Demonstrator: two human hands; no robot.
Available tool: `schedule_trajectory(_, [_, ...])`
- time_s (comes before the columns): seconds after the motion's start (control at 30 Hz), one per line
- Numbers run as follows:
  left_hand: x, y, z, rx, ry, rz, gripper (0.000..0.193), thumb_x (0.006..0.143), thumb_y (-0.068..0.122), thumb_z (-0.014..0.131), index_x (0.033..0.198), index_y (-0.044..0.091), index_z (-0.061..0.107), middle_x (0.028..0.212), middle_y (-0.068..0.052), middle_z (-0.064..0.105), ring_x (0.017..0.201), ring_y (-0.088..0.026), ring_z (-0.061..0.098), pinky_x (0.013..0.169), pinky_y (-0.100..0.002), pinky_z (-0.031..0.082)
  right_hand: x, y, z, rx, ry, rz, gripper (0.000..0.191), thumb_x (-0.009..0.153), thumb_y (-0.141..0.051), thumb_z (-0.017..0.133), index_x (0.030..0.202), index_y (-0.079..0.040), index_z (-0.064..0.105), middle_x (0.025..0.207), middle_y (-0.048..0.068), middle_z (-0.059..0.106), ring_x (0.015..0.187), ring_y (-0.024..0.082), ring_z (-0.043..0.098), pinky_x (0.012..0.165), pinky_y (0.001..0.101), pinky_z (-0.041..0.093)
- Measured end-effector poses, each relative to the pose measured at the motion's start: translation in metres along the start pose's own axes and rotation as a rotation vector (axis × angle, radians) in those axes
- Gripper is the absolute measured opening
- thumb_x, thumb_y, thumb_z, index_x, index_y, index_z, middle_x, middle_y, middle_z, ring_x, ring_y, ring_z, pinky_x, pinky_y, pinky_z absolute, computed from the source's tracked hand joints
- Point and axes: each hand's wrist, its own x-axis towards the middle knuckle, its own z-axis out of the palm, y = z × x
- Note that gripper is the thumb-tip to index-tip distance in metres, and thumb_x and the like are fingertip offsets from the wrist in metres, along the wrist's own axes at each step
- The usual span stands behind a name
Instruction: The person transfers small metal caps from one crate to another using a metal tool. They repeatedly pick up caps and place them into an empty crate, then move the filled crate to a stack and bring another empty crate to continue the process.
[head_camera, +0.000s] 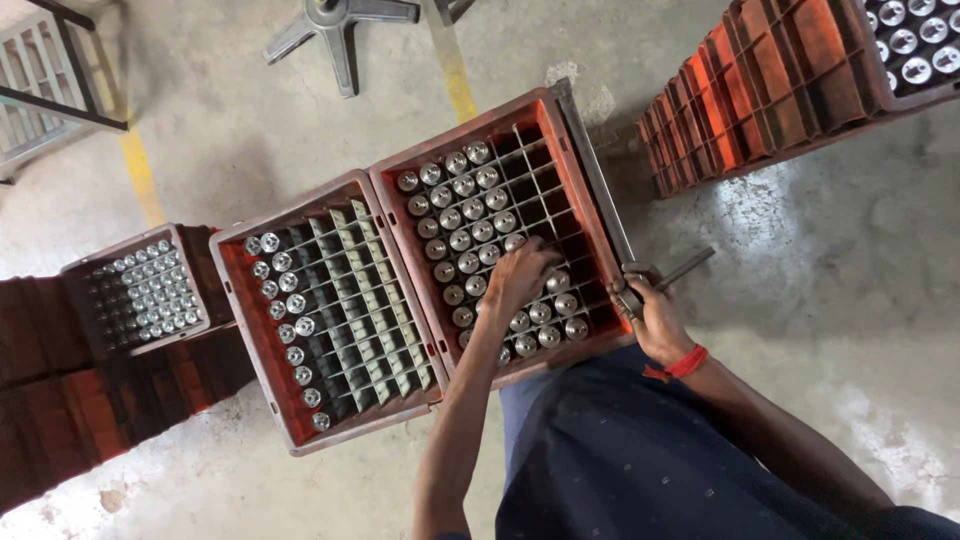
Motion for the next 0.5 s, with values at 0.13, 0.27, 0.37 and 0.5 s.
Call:
schedule_trajectory(0.13, [-0.003, 0.056, -0.043, -0.461, 0.161, -0.293, 0.03, 0.098, 0.026, 0.065, 0.123, 0.012, 0.07, 0.114, -0.012, 0.071, 0.082, -0.026, 0.074, 0.066, -0.038, 0.061, -0.007, 0.001, -0.015, -0.201, -0.032, -0.05, 0.017, 0.102, -0.005, 0.053, 0.116, -0.005, 0.062, 0.098, 0.006, 0.069, 0.092, 0.015, 0.069, 0.078, 0.028, 0.056])
schedule_trajectory(0.27, [-0.06, 0.077, -0.063, -0.489, 0.537, -0.43, 0.016, 0.097, 0.015, 0.073, 0.111, 0.006, 0.074, 0.099, -0.016, 0.072, 0.082, -0.031, 0.071, 0.07, -0.041, 0.059, -0.006, 0.013, -0.029, -0.195, 0.083, -0.071, 0.018, 0.103, -0.005, 0.057, 0.118, -0.005, 0.065, 0.102, 0.003, 0.068, 0.092, 0.012, 0.067, 0.074, 0.0269, 0.053])
schedule_trajectory(0.37, [-0.106, 0.022, -0.079, -0.117, 0.751, -0.504, 0.017, 0.088, 0.014, 0.077, 0.104, 0.008, 0.074, 0.091, -0.016, 0.07, 0.088, -0.035, 0.068, 0.077, -0.046, 0.055, 0.016, 0.025, -0.019, -0.078, 0.062, 0.015, 0.02, 0.104, -0.009, 0.055, 0.121, -0.008, 0.065, 0.104, 0.003, 0.069, 0.093, 0.013, 0.067, 0.073, 0.0276, 0.053])
schedule_trajectory(0.5, [-0.199, -0.079, -0.103, 0.313, 0.886, -0.81, 0.028, 0.089, 0.023, 0.078, 0.112, 0.008, 0.073, 0.109, -0.021, 0.069, 0.104, -0.04, 0.064, 0.105, -0.06, 0.043, 0.014, 0.035, -0.031, -0.035, 0.009, 0.028, 0.016, 0.106, -0.007, 0.054, 0.118, -0.006, 0.064, 0.097, 0.01, 0.069, 0.091, 0.023, 0.07, 0.082, 0.0359, 0.058])
